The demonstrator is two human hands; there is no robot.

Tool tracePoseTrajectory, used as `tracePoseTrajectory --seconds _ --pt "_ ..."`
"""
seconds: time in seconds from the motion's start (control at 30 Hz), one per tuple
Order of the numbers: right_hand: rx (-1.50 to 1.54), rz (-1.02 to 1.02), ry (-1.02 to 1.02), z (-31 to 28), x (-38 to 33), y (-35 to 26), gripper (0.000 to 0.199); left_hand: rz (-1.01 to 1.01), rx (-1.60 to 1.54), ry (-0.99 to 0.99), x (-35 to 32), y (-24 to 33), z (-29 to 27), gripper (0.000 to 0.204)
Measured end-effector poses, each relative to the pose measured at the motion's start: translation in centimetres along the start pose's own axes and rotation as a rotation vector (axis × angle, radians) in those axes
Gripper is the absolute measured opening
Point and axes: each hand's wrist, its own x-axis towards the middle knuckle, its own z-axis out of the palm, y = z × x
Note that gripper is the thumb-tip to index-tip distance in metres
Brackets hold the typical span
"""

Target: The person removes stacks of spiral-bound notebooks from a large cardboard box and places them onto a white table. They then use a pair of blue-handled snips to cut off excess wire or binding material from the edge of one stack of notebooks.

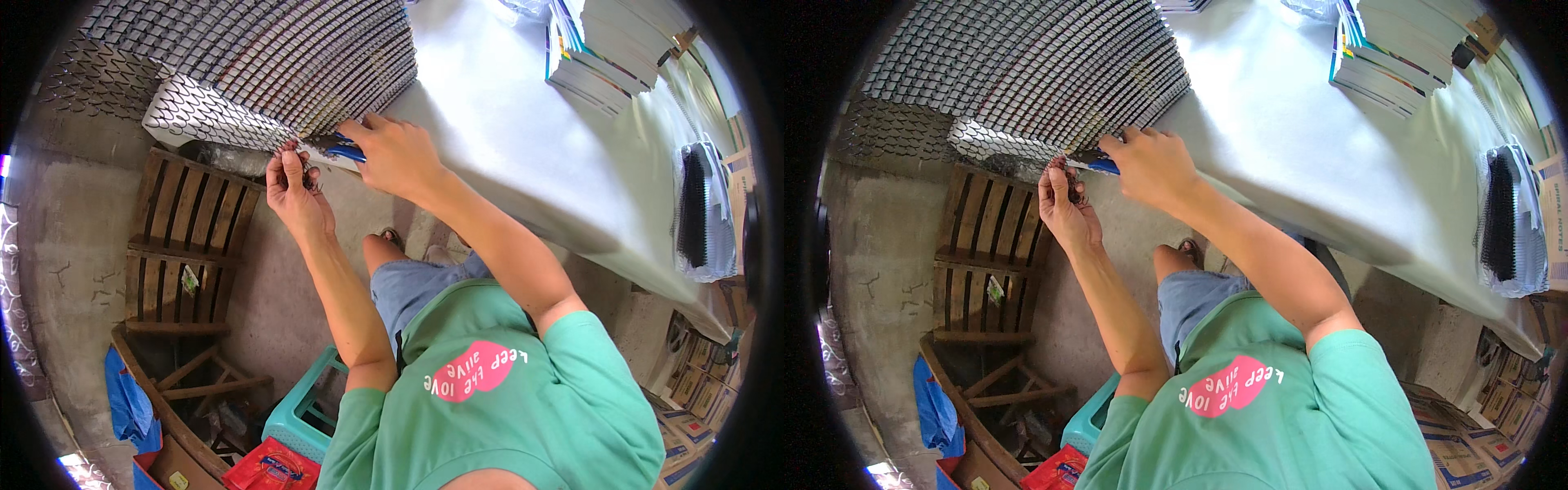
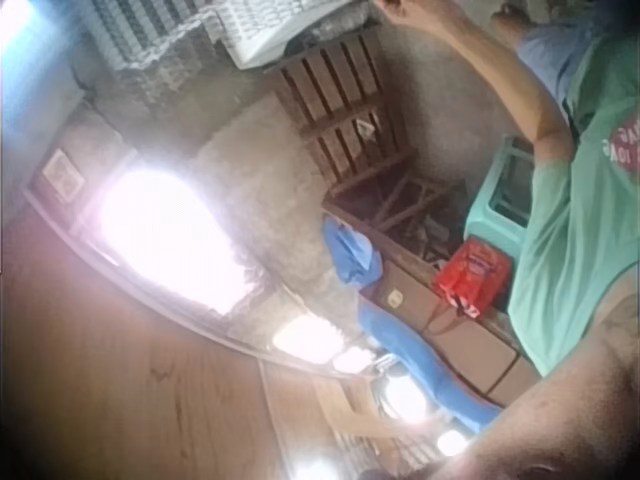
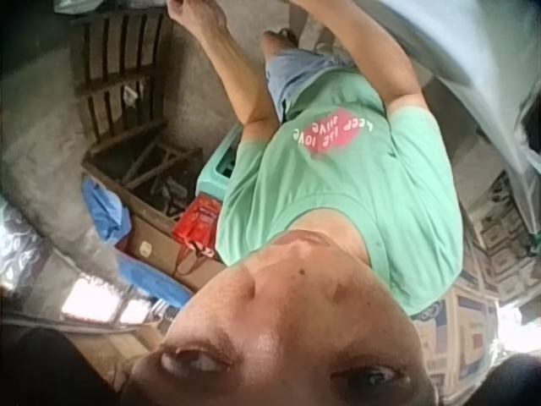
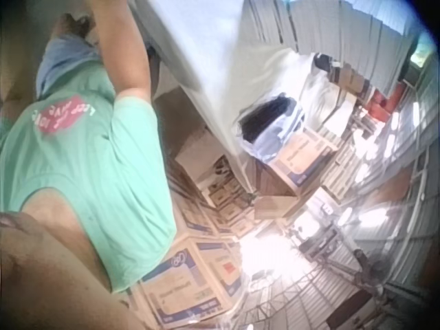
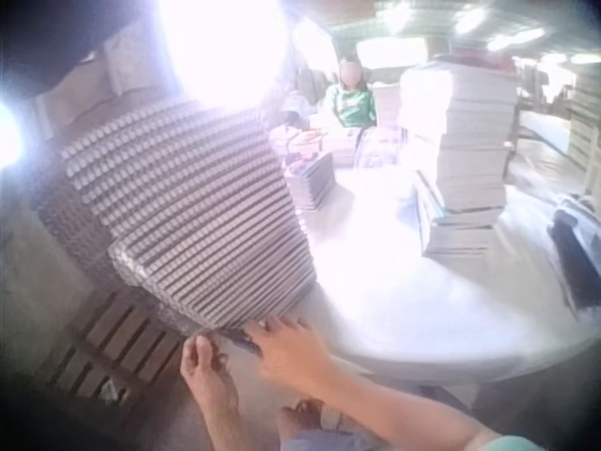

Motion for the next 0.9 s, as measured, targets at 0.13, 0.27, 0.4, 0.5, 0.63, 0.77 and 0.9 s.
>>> tracePoseTrajectory --seconds 0.13,0.27,0.4,0.5,0.63,0.77,0.9 --pt "0.084 0.107 -0.129 -1.3 -0.1 -0.2 0.041 0.030 0.176 0.004 0.0 0.6 -0.2 0.019" --pt "-0.005 -0.074 0.227 -1.7 -0.7 0.2 0.042 0.005 0.225 -0.092 -0.2 1.5 -0.2 0.025" --pt "-0.055 -0.100 0.321 -1.3 -0.1 -0.4 0.038 0.009 0.198 -0.055 -0.3 1.4 0.3 0.028" --pt "-0.075 -0.090 0.260 -1.1 0.2 -0.7 0.038 0.027 0.177 -0.084 -0.1 1.2 0.0 0.028" --pt "-0.077 -0.078 0.228 -1.1 0.3 -0.9 0.037 0.028 0.156 -0.108 0.0 1.1 0.1 0.028" --pt "0.021 -0.021 0.077 -1.0 0.5 -1.1 0.034 0.051 0.113 -0.074 -0.3 0.9 0.9 0.027" --pt "0.128 0.096 -0.114 -1.2 0.9 -0.6 0.034 0.065 0.107 0.008 0.0 0.3 1.7 0.024"
